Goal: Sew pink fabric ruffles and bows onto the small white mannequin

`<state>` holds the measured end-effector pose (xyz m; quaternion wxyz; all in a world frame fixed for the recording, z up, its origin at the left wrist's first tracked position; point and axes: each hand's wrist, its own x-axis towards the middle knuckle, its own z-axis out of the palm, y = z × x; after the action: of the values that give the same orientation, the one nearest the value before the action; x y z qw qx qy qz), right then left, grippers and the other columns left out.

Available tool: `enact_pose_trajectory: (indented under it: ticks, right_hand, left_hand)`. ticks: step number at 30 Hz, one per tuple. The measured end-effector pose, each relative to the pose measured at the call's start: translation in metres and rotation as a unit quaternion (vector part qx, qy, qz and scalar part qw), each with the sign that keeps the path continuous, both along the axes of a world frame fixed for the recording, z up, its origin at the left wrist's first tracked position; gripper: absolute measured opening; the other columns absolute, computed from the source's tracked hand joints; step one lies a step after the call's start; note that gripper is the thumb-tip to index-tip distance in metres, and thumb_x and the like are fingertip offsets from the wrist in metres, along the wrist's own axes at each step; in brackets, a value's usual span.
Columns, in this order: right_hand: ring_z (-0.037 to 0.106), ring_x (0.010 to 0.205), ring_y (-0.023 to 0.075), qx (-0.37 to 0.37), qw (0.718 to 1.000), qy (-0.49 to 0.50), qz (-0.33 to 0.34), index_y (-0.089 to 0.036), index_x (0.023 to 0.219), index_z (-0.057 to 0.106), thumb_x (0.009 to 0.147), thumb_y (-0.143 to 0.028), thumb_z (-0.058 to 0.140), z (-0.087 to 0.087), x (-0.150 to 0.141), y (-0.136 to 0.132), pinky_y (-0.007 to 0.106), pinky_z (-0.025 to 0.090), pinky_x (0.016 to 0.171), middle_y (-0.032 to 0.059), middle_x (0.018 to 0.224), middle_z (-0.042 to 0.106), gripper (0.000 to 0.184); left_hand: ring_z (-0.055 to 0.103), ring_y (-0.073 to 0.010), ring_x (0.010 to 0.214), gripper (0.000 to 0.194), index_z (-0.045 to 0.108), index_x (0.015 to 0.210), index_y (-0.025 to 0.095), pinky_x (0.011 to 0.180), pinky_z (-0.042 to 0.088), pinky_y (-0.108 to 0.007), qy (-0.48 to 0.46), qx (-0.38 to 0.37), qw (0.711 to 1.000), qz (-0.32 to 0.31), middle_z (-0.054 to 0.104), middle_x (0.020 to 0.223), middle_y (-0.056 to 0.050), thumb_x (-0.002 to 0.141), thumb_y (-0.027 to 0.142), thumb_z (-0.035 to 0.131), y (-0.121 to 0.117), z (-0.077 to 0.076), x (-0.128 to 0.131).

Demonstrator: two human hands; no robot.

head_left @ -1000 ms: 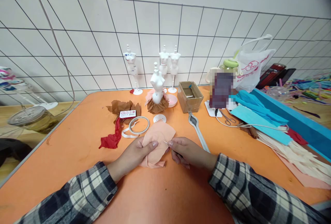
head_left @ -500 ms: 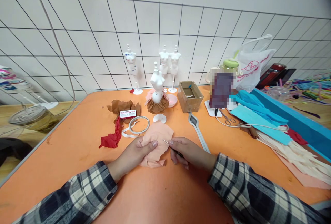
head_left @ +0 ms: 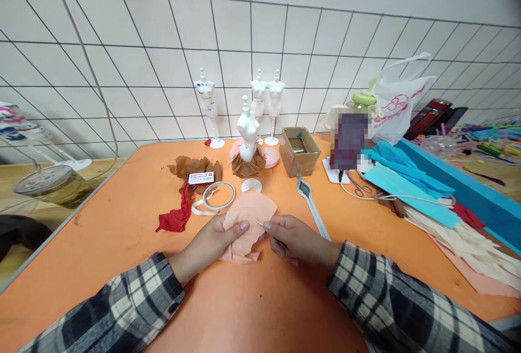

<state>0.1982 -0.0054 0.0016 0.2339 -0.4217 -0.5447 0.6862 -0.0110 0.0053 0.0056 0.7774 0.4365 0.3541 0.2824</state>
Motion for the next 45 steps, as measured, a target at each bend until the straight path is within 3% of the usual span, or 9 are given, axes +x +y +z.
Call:
enact_pose_trajectory:
  ticks: [5,12,19,25,32,35,40,45]
  right_hand:
    - [0.036,0.029,0.0037,0.004,0.999,-0.040,0.011,-0.018,0.068,0.044,0.091,-0.052,0.044,0.0002,0.0010,-0.0001,0.017,0.027,0.028,-0.0072,0.050,0.049,0.041]
    - [0.035,0.029,0.0041,-0.008,1.000,-0.022,0.006,-0.019,0.068,0.043,0.091,-0.051,0.044,0.0041,-0.0024,-0.0008,0.017,0.029,0.028,-0.0065,0.049,0.051,0.040]
    - [0.033,0.028,0.0043,-0.017,1.000,-0.010,0.007,-0.019,0.066,0.043,0.090,-0.051,0.045,0.0043,-0.0030,-0.0020,0.016,0.030,0.026,-0.0078,0.047,0.047,0.040]
    - [0.031,0.028,0.0048,-0.026,1.000,0.008,0.001,-0.019,0.070,0.045,0.087,-0.055,0.048,0.0036,-0.0017,-0.0016,0.018,0.029,0.026,-0.0080,0.046,0.048,0.040]
    - [0.034,0.031,0.0041,-0.017,0.999,0.035,0.010,-0.018,0.073,0.046,0.087,-0.057,0.048,-0.0041,-0.0022,-0.0012,0.017,0.030,0.029,-0.0015,0.058,0.060,0.041]
    - [0.031,0.035,0.0036,-0.047,0.996,0.073,-0.001,-0.016,0.074,0.048,0.085,-0.054,0.053,-0.0023,-0.0014,-0.0015,0.017,0.029,0.031,-0.0006,0.062,0.060,0.039]
    - [0.028,0.039,0.0029,-0.095,0.986,0.135,-0.028,-0.016,0.078,0.050,0.081,-0.050,0.060,-0.0007,0.0011,-0.0025,0.016,0.025,0.033,0.0011,0.070,0.063,0.035]
    - [0.032,0.034,0.0038,-0.043,0.994,0.101,-0.006,-0.018,0.083,0.049,0.087,-0.055,0.050,-0.0034,0.0019,-0.0026,0.017,0.030,0.029,-0.0010,0.069,0.062,0.038]
  left_hand:
    - [0.067,-0.0230,0.081,0.034,0.068,0.102,0.014,0.075,0.056,-0.035,0.023,0.046,0.999,-0.001,0.072,0.095,-0.011,0.084,0.042,0.064,0.0013,-0.0023,-0.0014]
    - [0.068,-0.0212,0.072,0.033,0.068,0.097,0.012,0.070,0.054,-0.033,0.040,0.055,0.997,-0.027,0.072,0.086,-0.011,0.086,0.042,0.061,0.0021,-0.0069,-0.0032]
    - [0.068,-0.0230,0.075,0.031,0.065,0.098,0.013,0.072,0.055,-0.036,0.059,0.052,0.997,-0.025,0.072,0.085,-0.010,0.087,0.042,0.060,0.0014,-0.0074,-0.0035]
    - [0.067,-0.0217,0.077,0.032,0.063,0.105,0.014,0.073,0.056,-0.037,0.040,0.046,0.998,-0.029,0.070,0.096,-0.011,0.086,0.039,0.062,0.0022,-0.0064,-0.0029]
    - [0.067,-0.0199,0.075,0.028,0.064,0.098,0.012,0.069,0.054,-0.032,0.011,0.088,0.994,-0.069,0.071,0.087,-0.010,0.091,0.038,0.055,0.0028,-0.0036,-0.0012]
    - [0.067,-0.0207,0.078,0.029,0.064,0.101,0.012,0.071,0.053,-0.032,-0.004,0.093,0.993,-0.077,0.071,0.090,-0.011,0.092,0.037,0.053,0.0016,-0.0013,0.0003]
    - [0.068,-0.0207,0.075,0.033,0.065,0.107,0.012,0.071,0.055,-0.033,0.006,0.072,0.996,-0.051,0.073,0.089,-0.010,0.092,0.039,0.052,0.0017,-0.0012,-0.0001]
    - [0.069,-0.0227,0.082,0.034,0.064,0.111,0.014,0.075,0.056,-0.034,0.000,0.078,0.997,-0.022,0.073,0.098,-0.011,0.091,0.039,0.055,0.0018,-0.0012,-0.0002]
